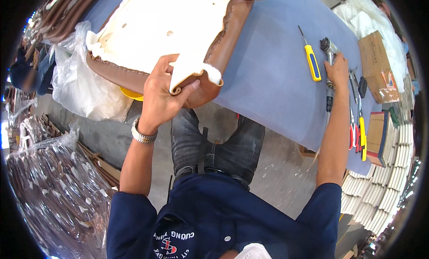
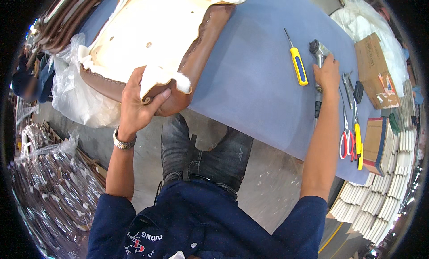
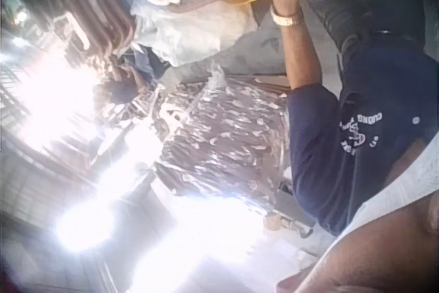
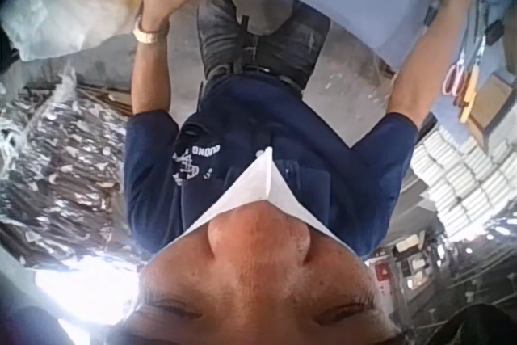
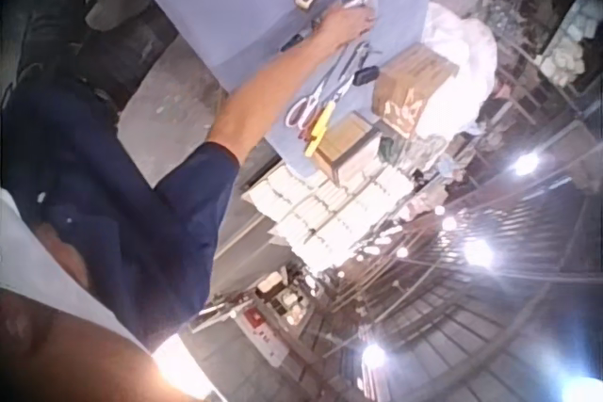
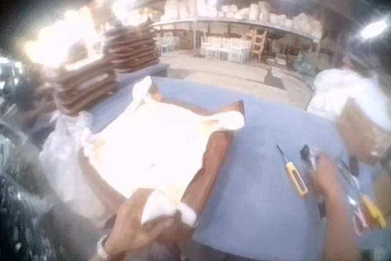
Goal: The person staples white fabric onto a brown cushion base using a pneumatic staple gun. They repeatedly pull the fabric taut, fire staples along the edges, and use a yellow-handled screwdriver to tuck and smooth the fabric into the cushion's crevices. The person works around the perimeter of the cushion, adjusting the fabric and securing it in place.
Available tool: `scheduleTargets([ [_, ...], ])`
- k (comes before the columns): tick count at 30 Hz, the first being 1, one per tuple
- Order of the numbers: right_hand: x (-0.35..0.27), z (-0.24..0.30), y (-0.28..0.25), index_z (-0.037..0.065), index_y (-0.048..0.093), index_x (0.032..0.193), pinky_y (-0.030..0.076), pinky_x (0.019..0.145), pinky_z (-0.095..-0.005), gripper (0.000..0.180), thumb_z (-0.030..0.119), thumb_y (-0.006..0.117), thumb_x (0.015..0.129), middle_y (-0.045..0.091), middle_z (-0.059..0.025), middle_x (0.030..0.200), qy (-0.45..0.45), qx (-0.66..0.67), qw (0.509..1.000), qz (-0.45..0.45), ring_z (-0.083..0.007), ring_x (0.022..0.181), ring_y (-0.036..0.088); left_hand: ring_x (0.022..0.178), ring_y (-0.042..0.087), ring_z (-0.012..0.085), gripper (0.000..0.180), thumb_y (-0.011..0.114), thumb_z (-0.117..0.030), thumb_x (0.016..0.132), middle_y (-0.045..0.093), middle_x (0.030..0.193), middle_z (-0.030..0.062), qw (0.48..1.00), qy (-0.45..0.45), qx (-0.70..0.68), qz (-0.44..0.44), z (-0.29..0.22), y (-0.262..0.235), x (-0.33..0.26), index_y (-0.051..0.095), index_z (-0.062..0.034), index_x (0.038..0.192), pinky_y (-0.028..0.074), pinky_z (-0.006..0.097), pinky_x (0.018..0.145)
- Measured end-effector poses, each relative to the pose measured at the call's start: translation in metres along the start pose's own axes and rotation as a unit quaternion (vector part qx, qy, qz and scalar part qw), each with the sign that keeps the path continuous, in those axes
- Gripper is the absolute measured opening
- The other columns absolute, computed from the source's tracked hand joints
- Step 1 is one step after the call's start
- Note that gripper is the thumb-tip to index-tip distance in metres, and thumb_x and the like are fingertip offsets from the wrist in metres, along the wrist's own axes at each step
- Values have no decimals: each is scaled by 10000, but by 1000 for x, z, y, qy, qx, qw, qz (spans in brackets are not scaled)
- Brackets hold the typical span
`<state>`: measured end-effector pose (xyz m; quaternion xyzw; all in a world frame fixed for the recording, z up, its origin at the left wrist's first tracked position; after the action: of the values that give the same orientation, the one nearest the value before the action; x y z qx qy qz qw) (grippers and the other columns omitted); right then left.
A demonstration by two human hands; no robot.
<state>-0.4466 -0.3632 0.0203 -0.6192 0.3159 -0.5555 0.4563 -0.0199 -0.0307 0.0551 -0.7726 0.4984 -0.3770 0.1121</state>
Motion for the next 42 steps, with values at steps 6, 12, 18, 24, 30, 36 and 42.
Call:
scheduleTargets([
  [6,-12,-3,-91,-65,632,1219,479,608,-267,398,239,684,966,637,-37,799,88,374,920,76,-107,683,609,834,697,194,243,852,-112,792,655,1310,94,1000,-24,-3,14,15,10,-1,812,-59,1026,567,347,803],
  [12,-133,143,-187,-21,596,1269,467,594,-260,357,155,707,978,642,-41,828,-9,431,895,114,-106,689,595,772,732,218,198,840,-158,797,699,1232,36,997,-69,38,11,18,4,-1,833,-101,987,576,345,715],
  [18,-250,243,-125,-99,496,1334,577,815,-334,506,9,754,912,668,-169,1160,34,559,793,242,-227,940,699,779,743,249,204,834,-159,808,723,1152,31,997,-79,17,4,22,7,3,837,-138,1010,590,361,729],
  [24,-267,271,-101,-77,608,1254,555,881,-388,445,22,788,860,649,-235,1242,-10,503,826,254,-347,1098,697,778,743,267,210,835,-177,821,723,1132,51,996,-86,18,22,24,11,6,819,-81,1007,596,373,734],
  [30,-257,303,-110,-19,639,1239,560,891,-437,405,35,776,862,580,-256,1334,-75,445,854,259,-424,1069,694,761,736,287,310,812,-273,883,730,1078,88,995,-94,10,42,27,13,3,784,16,993,586,386,717],
  [36,-239,322,-112,6,662,1176,569,806,-482,289,114,732,917,613,-264,1243,-106,430,860,254,-462,979,700,780,721,355,488,709,-433,978,718,971,191,994,-104,20,20,32,9,11,748,52,955,557,422,724],
  [42,-231,248,-134,-59,607,1233,546,621,-384,360,126,741,955,704,-137,904,-3,508,818,270,-242,697,686,891,738,337,440,765,-359,945,749,1062,193,984,-66,-35,-161,41,-57,17,729,67,1051,572,401,820],
])
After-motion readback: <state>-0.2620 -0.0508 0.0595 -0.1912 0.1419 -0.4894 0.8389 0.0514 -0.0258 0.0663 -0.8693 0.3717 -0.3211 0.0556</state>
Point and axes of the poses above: each hand's wrist, its own x-axis towards the middle knuckle, its own y-axis out of the palm, z = x × y, the point moved 8 cm from there along x, towards the middle knuckle
